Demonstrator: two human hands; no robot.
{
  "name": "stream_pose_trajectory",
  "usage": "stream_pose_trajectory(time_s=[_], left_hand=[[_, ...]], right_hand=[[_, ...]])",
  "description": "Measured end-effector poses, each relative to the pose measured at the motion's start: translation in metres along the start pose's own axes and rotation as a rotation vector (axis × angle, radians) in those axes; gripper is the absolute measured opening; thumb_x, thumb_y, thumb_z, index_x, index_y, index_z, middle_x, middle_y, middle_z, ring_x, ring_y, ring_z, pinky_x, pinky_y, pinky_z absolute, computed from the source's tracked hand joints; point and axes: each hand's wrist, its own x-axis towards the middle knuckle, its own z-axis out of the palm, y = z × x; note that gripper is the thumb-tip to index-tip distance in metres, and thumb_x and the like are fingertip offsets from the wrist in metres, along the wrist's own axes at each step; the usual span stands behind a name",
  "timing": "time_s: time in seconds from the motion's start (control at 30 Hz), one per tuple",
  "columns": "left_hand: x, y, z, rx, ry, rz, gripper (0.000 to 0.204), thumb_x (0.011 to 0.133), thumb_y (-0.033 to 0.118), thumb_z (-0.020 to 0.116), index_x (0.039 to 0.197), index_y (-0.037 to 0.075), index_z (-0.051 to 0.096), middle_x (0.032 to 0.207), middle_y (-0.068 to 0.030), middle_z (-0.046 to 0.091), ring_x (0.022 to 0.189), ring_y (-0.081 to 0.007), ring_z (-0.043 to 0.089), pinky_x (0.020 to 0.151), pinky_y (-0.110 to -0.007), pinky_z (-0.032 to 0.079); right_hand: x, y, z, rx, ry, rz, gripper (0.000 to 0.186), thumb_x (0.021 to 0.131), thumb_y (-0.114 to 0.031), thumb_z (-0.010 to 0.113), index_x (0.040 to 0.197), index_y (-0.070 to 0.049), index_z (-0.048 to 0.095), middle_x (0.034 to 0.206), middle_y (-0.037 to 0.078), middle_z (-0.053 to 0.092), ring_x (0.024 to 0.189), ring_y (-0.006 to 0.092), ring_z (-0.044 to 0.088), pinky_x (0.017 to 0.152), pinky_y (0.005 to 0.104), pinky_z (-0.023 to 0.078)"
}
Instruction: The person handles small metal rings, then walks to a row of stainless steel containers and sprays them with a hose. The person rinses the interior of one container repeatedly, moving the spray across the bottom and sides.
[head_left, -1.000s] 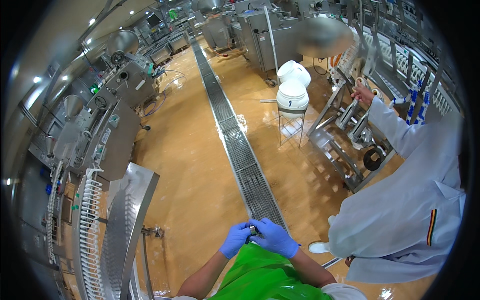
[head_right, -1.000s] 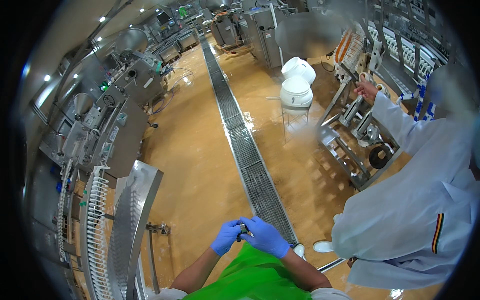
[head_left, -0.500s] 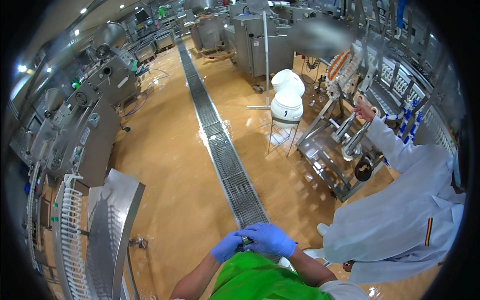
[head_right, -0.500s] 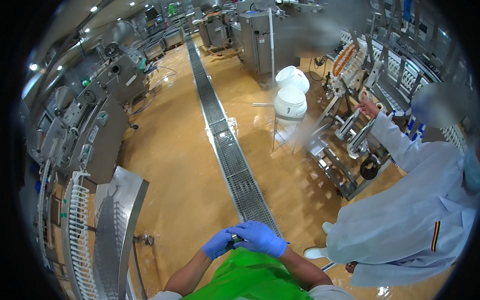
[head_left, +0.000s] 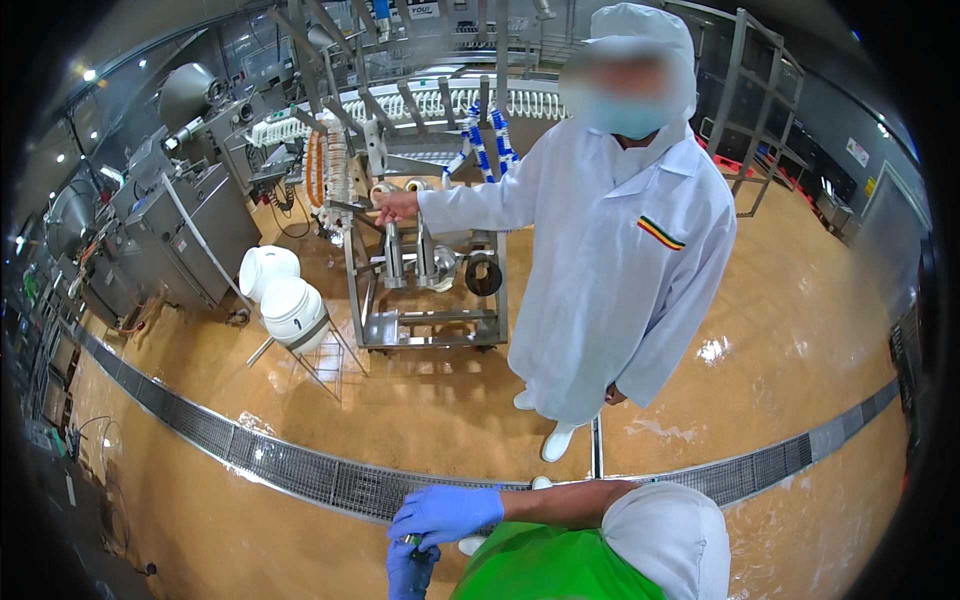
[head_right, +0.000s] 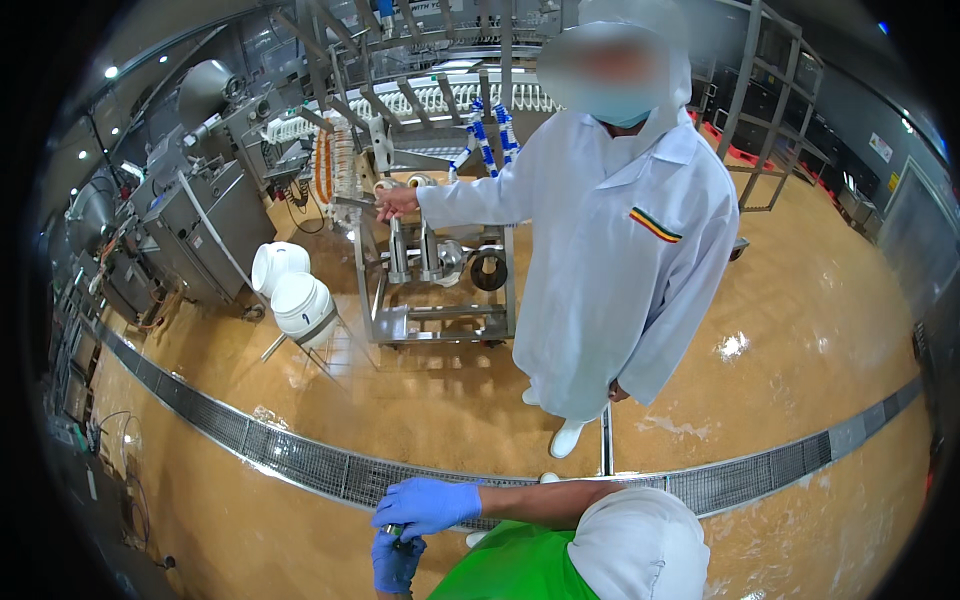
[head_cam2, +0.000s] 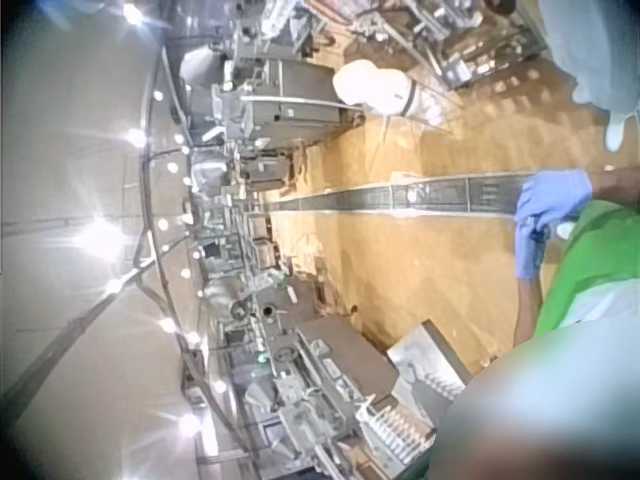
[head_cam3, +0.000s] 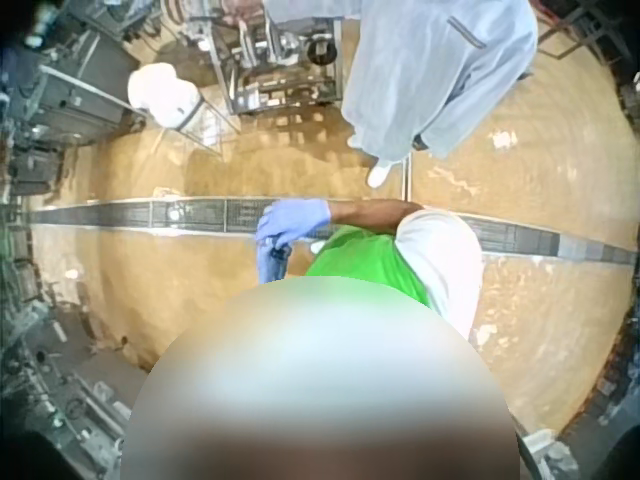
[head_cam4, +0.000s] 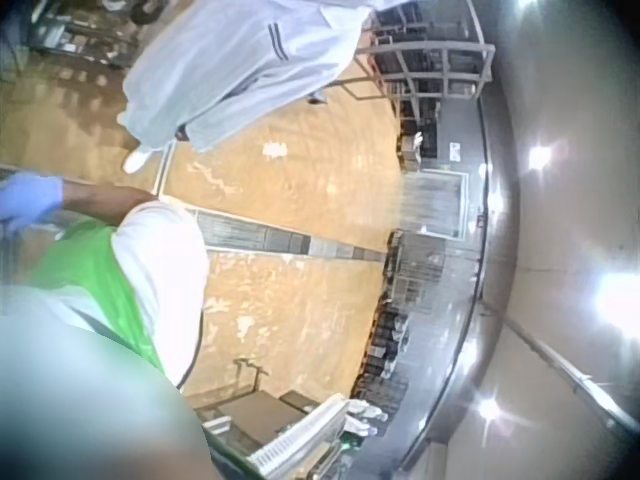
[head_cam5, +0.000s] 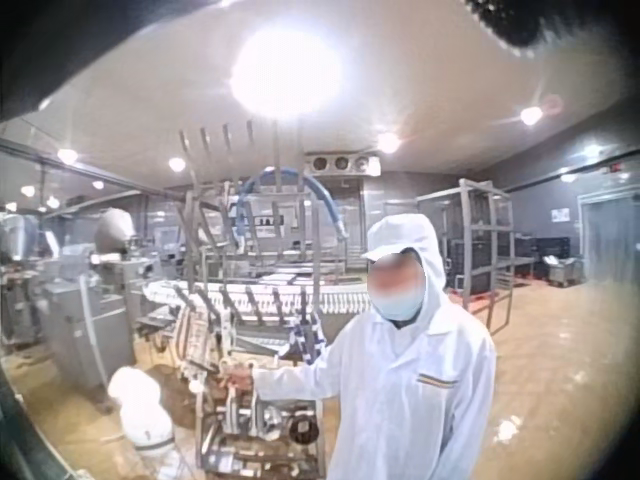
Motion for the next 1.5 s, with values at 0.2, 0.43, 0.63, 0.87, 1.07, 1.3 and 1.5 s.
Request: stream_pose_trajectory(time_s=[0.2,0.43,0.63,0.87,1.07,1.3,1.5], left_hand=[[0.003,0.001,-0.002,0.077,0.040,0.037,0.029,0.078,0.023,0.051,0.105,0.011,0.053,0.091,-0.0004,0.056,0.068,-0.0114,0.052,0.054,-0.024,0.041],[0.023,0.002,0.019,0.341,0.010,0.246,0.022,0.077,0.012,0.046,0.093,0.001,0.057,0.079,-0.0059,0.056,0.062,-0.0122,0.052,0.050,-0.025,0.042],[0.038,-0.002,0.050,0.084,-0.028,0.169,0.026,0.084,0.015,0.044,0.102,-0.001,0.054,0.086,-0.0077,0.058,0.067,-0.0143,0.056,0.050,-0.025,0.044],[0.056,0.009,0.132,-0.264,-0.207,0.078,0.027,0.091,0.027,0.043,0.107,0.007,0.053,0.091,0.0000,0.058,0.077,-0.0077,0.054,0.065,-0.022,0.045],[0.058,-0.014,0.179,-0.371,-0.024,0.059,0.035,0.093,0.032,0.041,0.115,0.008,0.051,0.108,-0.0063,0.059,0.094,-0.0181,0.057,0.082,-0.033,0.046],[0.052,-0.027,0.194,-0.385,0.048,0.104,0.034,0.090,0.036,0.048,0.114,0.012,0.053,0.107,-0.0038,0.058,0.090,-0.0125,0.057,0.074,-0.028,0.048],[0.056,-0.022,0.199,-0.236,0.044,0.273,0.038,0.086,0.030,0.056,0.118,0.010,0.047,0.106,-0.0043,0.057,0.079,-0.0109,0.055,0.064,-0.025,0.046]], right_hand=[[-0.005,-0.021,-0.005,-0.029,0.030,0.058,0.041,0.070,-0.021,0.065,0.108,-0.011,0.053,0.101,0.008,0.055,0.096,0.0281,0.051,0.081,0.0384,0.043],[-0.014,0.001,-0.004,-0.096,0.146,-0.039,0.036,0.073,-0.023,0.063,0.107,-0.014,0.056,0.102,0.006,0.058,0.095,0.0256,0.053,0.081,0.0369,0.044],[-0.034,0.013,-0.026,0.153,0.290,0.248,0.043,0.073,-0.022,0.068,0.113,-0.011,0.056,0.109,0.008,0.057,0.100,0.0252,0.054,0.086,0.0350,0.043],[-0.047,0.020,-0.069,0.448,0.695,0.334,0.044,0.066,-0.014,0.072,0.107,-0.005,0.059,0.104,0.010,0.060,0.097,0.0203,0.056,0.085,0.0317,0.043],[-0.075,0.024,-0.089,0.338,0.813,0.190,0.048,0.068,-0.023,0.074,0.108,-0.003,0.058,0.102,0.011,0.059,0.095,0.0230,0.056,0.083,0.0318,0.043],[-0.097,0.020,-0.111,0.178,0.607,0.196,0.051,0.076,-0.034,0.067,0.115,-0.003,0.055,0.101,0.013,0.056,0.090,0.0243,0.056,0.079,0.0316,0.044],[-0.104,0.014,-0.125,0.451,0.574,0.431,0.035,0.076,-0.010,0.065,0.110,-0.002,0.058,0.089,0.007,0.058,0.075,0.0112,0.055,0.067,0.0240,0.044]])
